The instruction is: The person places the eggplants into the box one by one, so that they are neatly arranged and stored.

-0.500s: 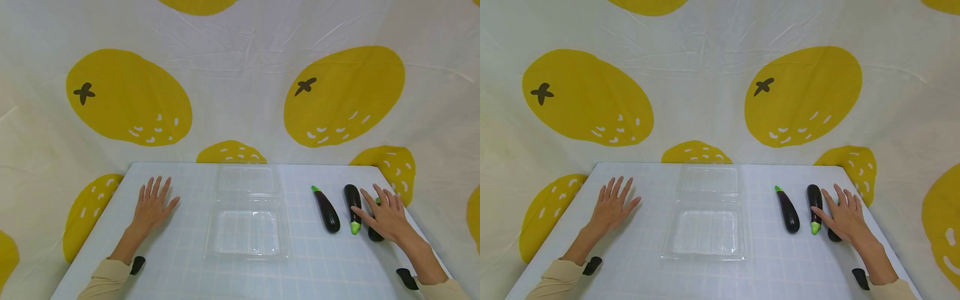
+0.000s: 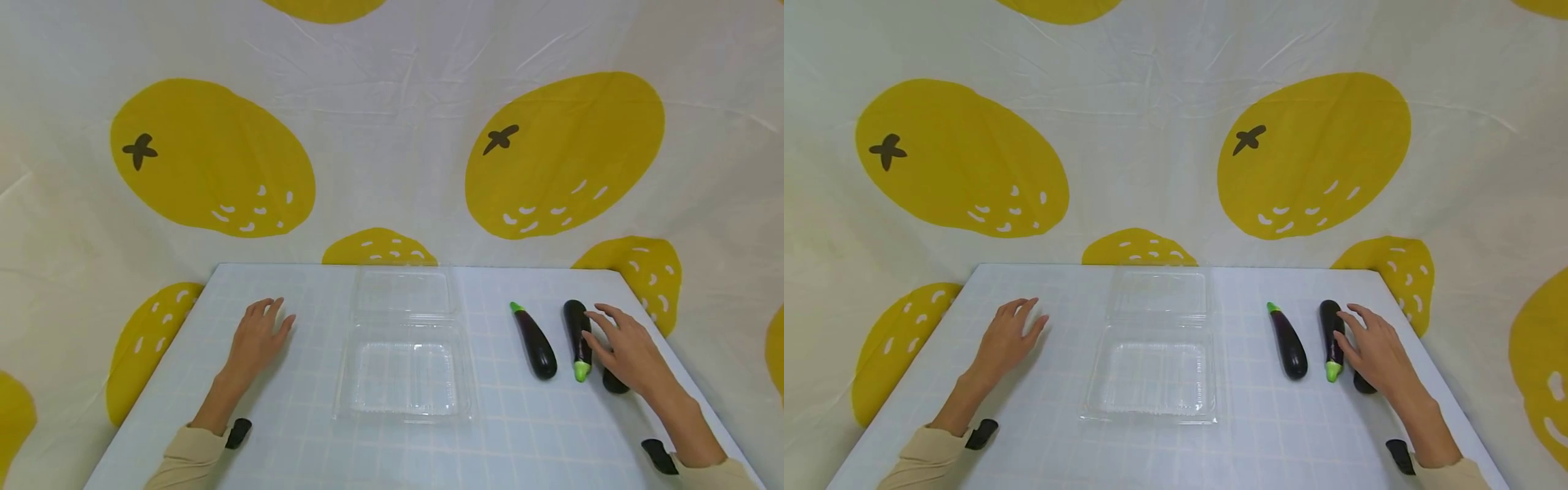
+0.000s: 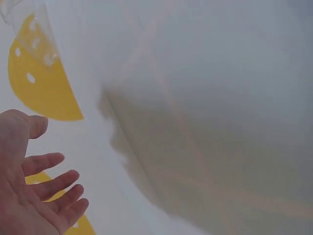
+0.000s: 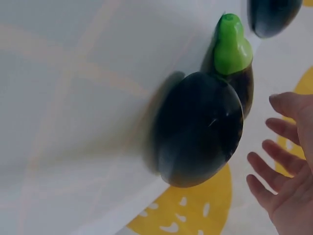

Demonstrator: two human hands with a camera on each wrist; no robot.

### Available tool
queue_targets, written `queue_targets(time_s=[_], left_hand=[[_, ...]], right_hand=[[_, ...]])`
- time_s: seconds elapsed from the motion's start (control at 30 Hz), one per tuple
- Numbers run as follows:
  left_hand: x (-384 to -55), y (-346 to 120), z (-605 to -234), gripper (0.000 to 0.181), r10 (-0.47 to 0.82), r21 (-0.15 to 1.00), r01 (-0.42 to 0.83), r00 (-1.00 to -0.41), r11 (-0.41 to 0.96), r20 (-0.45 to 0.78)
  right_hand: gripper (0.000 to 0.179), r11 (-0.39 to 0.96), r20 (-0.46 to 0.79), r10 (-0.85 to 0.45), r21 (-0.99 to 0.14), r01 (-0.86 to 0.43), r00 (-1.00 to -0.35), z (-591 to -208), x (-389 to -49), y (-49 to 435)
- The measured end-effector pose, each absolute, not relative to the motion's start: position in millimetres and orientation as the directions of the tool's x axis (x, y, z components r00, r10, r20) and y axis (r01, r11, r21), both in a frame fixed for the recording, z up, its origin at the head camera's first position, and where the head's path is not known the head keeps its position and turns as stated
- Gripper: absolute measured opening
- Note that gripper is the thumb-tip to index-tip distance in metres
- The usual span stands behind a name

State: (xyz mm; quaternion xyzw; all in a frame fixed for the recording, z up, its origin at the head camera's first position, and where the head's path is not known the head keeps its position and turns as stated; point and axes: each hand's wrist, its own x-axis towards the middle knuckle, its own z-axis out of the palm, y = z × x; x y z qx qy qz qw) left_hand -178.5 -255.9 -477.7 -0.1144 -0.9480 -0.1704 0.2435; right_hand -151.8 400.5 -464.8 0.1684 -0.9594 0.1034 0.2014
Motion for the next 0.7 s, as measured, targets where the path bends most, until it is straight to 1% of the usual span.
queue_targets(time_s=[0.07, 0.17, 0.33, 0.43, 0.53, 0.7], left_hand=[[-178, -253, -477, 0.041, 0.120, 0.293, 0.302, -0.854, 0.907, 0.507], [-176, -247, -475, 0.038, 0.096, 0.342, 0.292, -0.866, 0.893, 0.490], [-174, -236, -467, 0.038, 0.050, 0.446, 0.234, -0.921, 0.864, 0.386], [-174, -230, -464, 0.040, 0.032, 0.483, 0.197, -0.944, 0.853, 0.329], [-174, -224, -464, 0.041, 0.021, 0.505, 0.181, -0.952, 0.844, 0.307], [-172, -214, -466, 0.040, 0.022, 0.534, 0.203, -0.945, 0.821, 0.325]], right_hand=[[0.047, 0.917, 0.457, -0.291, -0.117, -0.381, -0.841, -465, -153, 398], [0.047, 0.918, 0.477, -0.277, -0.126, -0.376, -0.834, -465, -154, 393], [0.047, 0.918, 0.482, -0.251, -0.156, -0.364, -0.840, -464, -153, 385], [0.046, 0.913, 0.484, -0.248, -0.174, -0.370, -0.839, -463, -152, 380], [0.044, 0.909, 0.477, -0.242, -0.194, -0.369, -0.845, -463, -152, 376], [0.044, 0.910, 0.449, -0.223, -0.222, -0.350, -0.865, -460, -151, 368]])
